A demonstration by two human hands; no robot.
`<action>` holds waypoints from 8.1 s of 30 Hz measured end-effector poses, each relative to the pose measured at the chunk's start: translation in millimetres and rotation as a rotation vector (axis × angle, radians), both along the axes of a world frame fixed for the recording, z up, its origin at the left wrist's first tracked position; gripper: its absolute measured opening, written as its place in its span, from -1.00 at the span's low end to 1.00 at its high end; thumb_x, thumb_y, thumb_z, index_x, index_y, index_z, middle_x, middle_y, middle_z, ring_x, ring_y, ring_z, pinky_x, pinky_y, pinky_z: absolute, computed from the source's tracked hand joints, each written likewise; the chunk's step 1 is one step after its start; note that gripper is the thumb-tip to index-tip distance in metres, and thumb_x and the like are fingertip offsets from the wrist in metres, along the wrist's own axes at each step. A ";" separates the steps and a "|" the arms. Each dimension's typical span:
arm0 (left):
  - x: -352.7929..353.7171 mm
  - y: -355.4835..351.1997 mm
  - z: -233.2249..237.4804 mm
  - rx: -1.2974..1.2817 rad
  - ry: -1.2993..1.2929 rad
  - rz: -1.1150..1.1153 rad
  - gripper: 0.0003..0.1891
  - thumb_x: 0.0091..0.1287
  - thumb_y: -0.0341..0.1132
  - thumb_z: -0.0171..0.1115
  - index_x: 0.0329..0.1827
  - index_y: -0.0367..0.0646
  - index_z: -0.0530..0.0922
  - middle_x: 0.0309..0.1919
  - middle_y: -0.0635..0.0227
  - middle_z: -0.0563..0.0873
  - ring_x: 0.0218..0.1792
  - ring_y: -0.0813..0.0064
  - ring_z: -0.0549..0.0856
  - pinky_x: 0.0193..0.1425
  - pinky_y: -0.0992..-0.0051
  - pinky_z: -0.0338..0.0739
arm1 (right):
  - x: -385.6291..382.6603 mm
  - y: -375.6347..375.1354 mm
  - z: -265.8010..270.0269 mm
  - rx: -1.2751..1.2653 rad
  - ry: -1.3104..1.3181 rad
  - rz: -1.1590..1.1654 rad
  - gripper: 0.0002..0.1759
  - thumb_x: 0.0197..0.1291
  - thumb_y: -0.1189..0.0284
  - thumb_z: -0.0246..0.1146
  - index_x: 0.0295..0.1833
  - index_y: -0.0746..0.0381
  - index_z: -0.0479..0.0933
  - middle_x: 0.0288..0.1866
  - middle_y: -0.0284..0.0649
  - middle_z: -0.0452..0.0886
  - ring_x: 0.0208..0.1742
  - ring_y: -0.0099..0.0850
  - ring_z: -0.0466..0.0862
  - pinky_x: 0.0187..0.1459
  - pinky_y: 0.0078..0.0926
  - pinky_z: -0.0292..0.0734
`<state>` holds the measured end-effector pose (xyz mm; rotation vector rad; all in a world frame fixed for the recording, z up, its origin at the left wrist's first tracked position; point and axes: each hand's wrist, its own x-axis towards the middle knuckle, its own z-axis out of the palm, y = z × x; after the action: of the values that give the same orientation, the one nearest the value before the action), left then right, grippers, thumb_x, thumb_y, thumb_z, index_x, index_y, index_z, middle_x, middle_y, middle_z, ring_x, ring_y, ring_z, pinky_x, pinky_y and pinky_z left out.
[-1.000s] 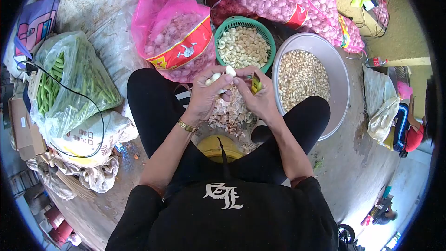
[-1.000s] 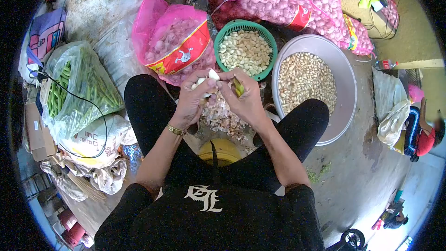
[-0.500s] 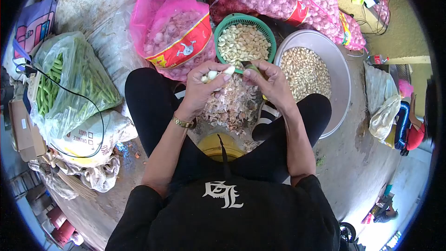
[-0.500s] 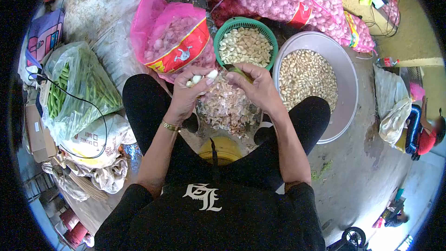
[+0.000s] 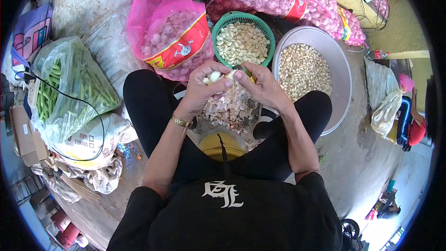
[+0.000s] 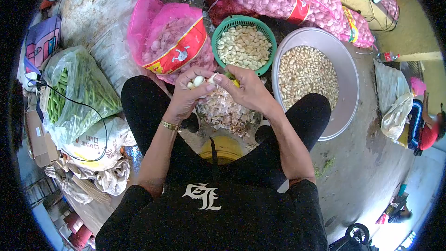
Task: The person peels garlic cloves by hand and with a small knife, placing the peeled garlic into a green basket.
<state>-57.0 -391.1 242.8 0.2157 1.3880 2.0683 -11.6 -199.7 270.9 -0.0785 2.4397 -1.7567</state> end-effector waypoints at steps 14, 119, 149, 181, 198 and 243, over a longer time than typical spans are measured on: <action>-5.1 -4.0 8.5 -0.068 0.063 -0.028 -0.86 0.26 -0.41 0.37 -0.15 -0.14 0.62 -0.29 0.49 0.64 -0.46 0.79 0.55 -0.53 0.76 0.42 | -3.1 3.4 -1.6 -0.071 -0.143 0.129 -0.54 0.44 0.12 0.13 -0.09 0.37 0.59 -0.50 -0.27 0.54 -0.39 -0.59 0.42 -0.32 -0.43 0.41; 1.4 10.8 -20.7 0.454 -0.525 -0.050 -0.70 0.43 -0.26 0.15 0.16 -0.11 0.42 -0.24 0.39 0.52 -0.45 0.66 0.50 -0.59 0.82 0.31 | 5.4 -26.4 -18.1 -0.554 -0.063 -0.384 -0.83 0.30 0.45 0.28 -0.16 0.36 0.61 -0.30 -0.29 0.70 -0.30 -0.64 0.62 -0.23 -0.64 0.53; -1.7 15.5 -29.1 -0.035 -0.310 0.020 -0.74 0.43 -0.24 0.19 0.08 -0.16 0.54 -0.37 0.48 0.60 -0.53 0.76 0.51 -0.65 0.81 0.23 | 5.3 -20.2 -29.3 -0.389 -0.114 -0.416 -0.88 0.19 0.47 0.32 -0.28 0.31 0.58 -0.48 -0.47 0.53 -0.48 -0.74 0.42 -0.46 -0.71 0.32; -8.9 11.1 -21.7 0.163 -0.491 0.036 -0.64 0.48 -0.20 0.14 0.18 -0.28 0.46 -0.30 0.33 0.60 -0.40 0.65 0.57 -0.55 0.76 0.39 | 2.4 -9.8 -42.7 -0.017 0.139 -0.201 -0.61 0.08 0.36 0.46 -0.07 0.40 0.61 -0.34 -0.10 0.70 -0.36 -0.41 0.65 -0.25 -0.45 0.54; 1.9 16.2 -29.2 0.346 -0.461 0.078 -0.65 0.41 -0.33 0.24 0.21 -0.17 0.46 -0.22 0.36 0.59 -0.39 0.64 0.58 -0.55 0.82 0.35 | 3.1 -37.4 -42.8 -0.543 -0.025 -0.462 -0.76 0.30 0.33 0.32 -0.08 0.29 0.61 -0.33 -0.41 0.62 -0.44 -0.71 0.47 -0.40 -0.71 0.37; -1.4 13.2 -29.5 -0.021 -0.002 -0.023 -0.86 0.39 -0.36 0.25 -0.05 -0.16 0.58 -0.34 0.49 0.61 -0.44 0.75 0.54 -0.52 0.72 0.39 | -4.7 1.2 -20.1 -0.294 -0.347 -0.065 -0.42 0.42 -0.04 0.07 -0.39 0.28 0.51 -0.60 -0.45 0.35 -0.54 -0.60 0.29 -0.50 -0.55 0.19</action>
<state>-58.5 -377.9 213.3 0.2202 1.3989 2.0340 -16.3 -198.5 250.8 0.2573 1.9546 -1.9532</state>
